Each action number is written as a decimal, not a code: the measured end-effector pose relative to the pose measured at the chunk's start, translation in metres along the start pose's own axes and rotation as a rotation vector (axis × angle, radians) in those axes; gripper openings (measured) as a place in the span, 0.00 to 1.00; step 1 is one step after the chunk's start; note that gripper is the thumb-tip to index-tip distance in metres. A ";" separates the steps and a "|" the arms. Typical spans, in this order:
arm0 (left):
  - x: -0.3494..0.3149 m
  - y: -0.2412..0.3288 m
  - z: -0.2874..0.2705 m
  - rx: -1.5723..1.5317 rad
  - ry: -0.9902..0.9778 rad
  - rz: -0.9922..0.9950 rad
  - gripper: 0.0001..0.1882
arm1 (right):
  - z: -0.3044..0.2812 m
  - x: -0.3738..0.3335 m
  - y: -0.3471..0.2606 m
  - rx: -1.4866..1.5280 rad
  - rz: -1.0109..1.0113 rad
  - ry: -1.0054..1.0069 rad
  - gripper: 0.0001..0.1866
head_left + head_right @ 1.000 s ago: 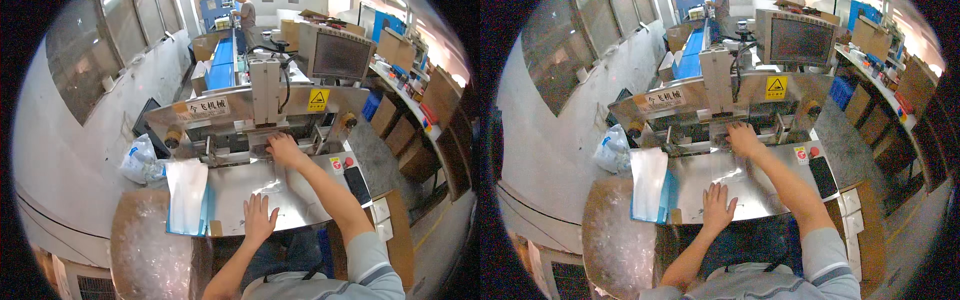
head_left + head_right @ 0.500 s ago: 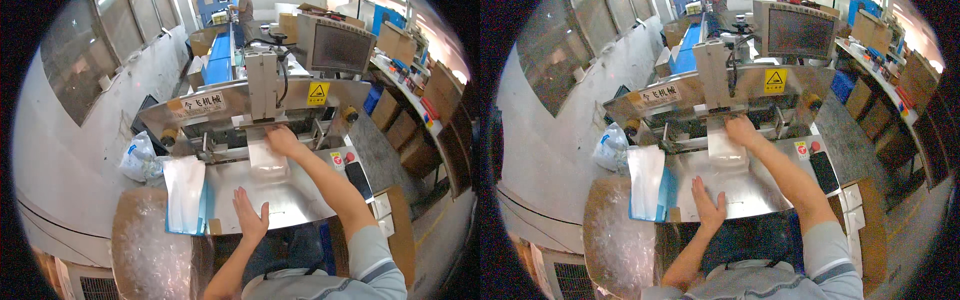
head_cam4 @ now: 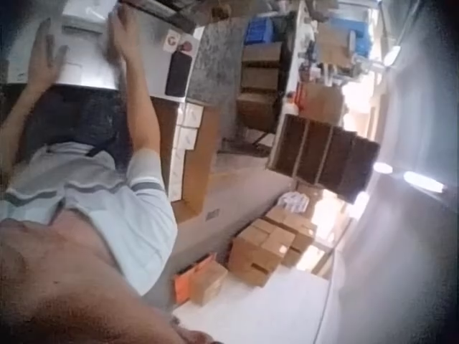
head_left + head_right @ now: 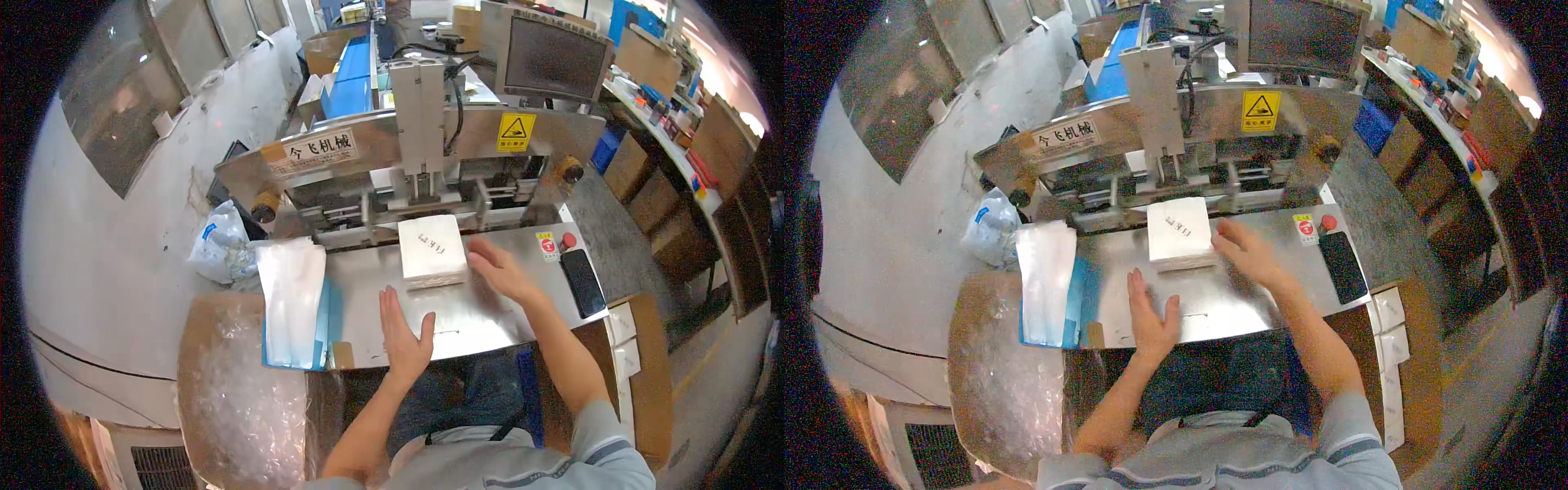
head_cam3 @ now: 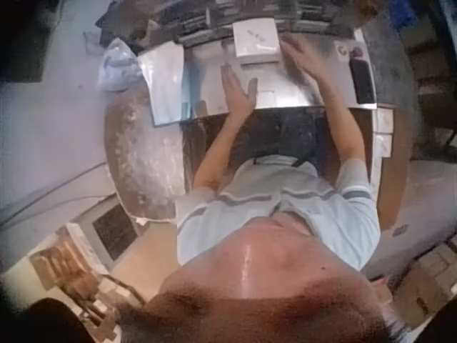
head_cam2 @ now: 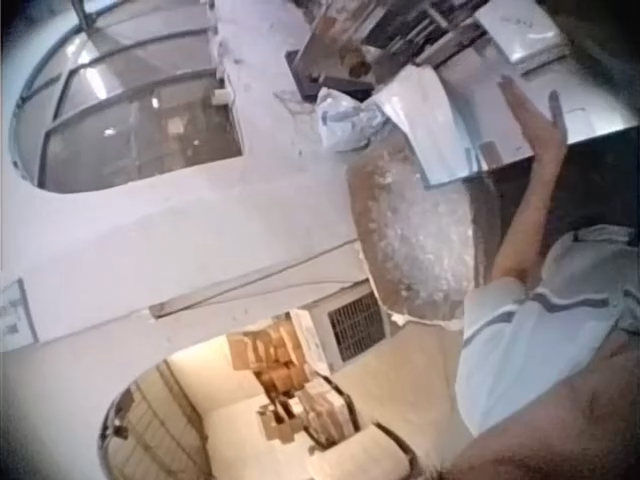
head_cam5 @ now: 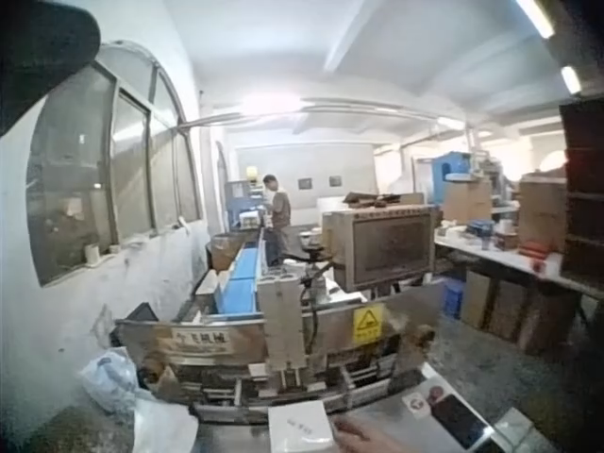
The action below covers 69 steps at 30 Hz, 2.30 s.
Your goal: Packaging small white boxes into plastic bags using a heat sealer and placing them into a shipping carton.
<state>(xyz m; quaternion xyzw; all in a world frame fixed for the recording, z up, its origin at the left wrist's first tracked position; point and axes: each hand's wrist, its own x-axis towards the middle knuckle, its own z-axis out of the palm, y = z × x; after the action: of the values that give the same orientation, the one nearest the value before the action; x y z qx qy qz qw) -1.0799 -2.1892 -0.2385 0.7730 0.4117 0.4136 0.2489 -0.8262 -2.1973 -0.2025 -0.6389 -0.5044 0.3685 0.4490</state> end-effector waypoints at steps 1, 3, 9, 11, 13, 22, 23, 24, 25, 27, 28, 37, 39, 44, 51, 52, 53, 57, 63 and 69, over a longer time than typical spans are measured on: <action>0.003 0.002 0.001 -0.052 -0.012 -0.045 0.42 | 0.003 -0.004 0.006 0.068 0.024 0.016 0.35; 0.015 0.001 0.003 -0.122 -0.021 -0.097 0.42 | 0.005 -0.006 0.014 0.141 0.044 0.037 0.38; 0.075 -0.018 0.023 -0.418 -0.003 -0.312 0.41 | 0.015 0.012 0.020 0.021 0.062 0.153 0.44; 0.096 -0.017 0.027 -0.427 -0.003 -0.324 0.41 | 0.024 0.026 0.021 -0.077 0.016 0.311 0.46; 0.110 -0.019 0.027 -0.475 -0.061 -0.399 0.40 | 0.034 0.034 0.015 -0.116 0.002 0.312 0.46; 0.081 0.000 0.018 -0.654 0.017 -0.511 0.26 | 0.029 -0.006 -0.015 0.195 -0.109 0.114 0.41; 0.080 -0.002 0.001 -0.752 -0.081 -0.604 0.27 | 0.026 -0.020 -0.029 0.327 -0.019 0.058 0.43; 0.084 -0.006 0.000 -0.751 -0.095 -0.608 0.27 | 0.020 -0.032 -0.033 0.450 0.071 0.020 0.46; 0.090 -0.012 0.003 -0.904 -0.135 -0.681 0.29 | 0.019 -0.035 -0.010 0.478 0.080 0.044 0.51; 0.109 -0.049 0.013 -1.122 -0.219 -0.792 0.35 | 0.017 -0.051 -0.009 0.506 0.097 0.054 0.52; 0.122 -0.074 0.020 -1.157 -0.201 -0.833 0.36 | 0.017 -0.059 -0.013 0.530 0.102 0.058 0.53; 0.189 -0.091 0.094 -1.091 -0.095 -0.764 0.07 | -0.130 -0.226 0.009 0.217 0.031 0.478 0.53; 0.200 -0.134 0.075 -0.938 -0.147 -0.811 0.07 | -0.186 -0.286 0.013 -0.258 0.086 0.654 0.50; 0.155 -0.068 0.080 -0.865 -0.286 -0.674 0.07 | -0.256 -0.436 0.035 -0.871 0.849 0.800 0.47; 0.075 0.041 0.043 -0.663 -0.426 -0.453 0.12 | -0.275 -0.550 0.255 -0.407 0.797 0.786 0.29; 0.068 0.051 0.028 -0.625 -0.379 -0.428 0.12 | -0.255 -0.515 0.281 -0.308 1.039 0.676 0.28; 0.059 0.057 0.025 -0.638 -0.375 -0.433 0.12 | -0.242 -0.528 0.312 -0.552 0.955 0.793 0.28; 0.043 0.052 -0.046 -0.420 -0.278 -0.429 0.12 | -0.239 -0.547 0.366 -1.033 0.894 0.804 0.24; 0.041 -0.061 -0.250 -0.432 0.345 -0.541 0.16 | -0.222 -0.489 0.291 -0.423 0.736 0.904 0.20; -0.092 -0.267 -0.458 0.259 0.195 -0.675 0.27 | -0.212 -0.383 0.226 -0.280 0.427 0.650 0.19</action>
<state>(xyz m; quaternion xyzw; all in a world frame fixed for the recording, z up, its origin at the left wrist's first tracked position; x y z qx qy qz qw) -1.6113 -2.1031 -0.2272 0.5759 0.7139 0.3245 0.2309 -0.6436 -2.6338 -0.3406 -0.8672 -0.2378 0.1601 0.4072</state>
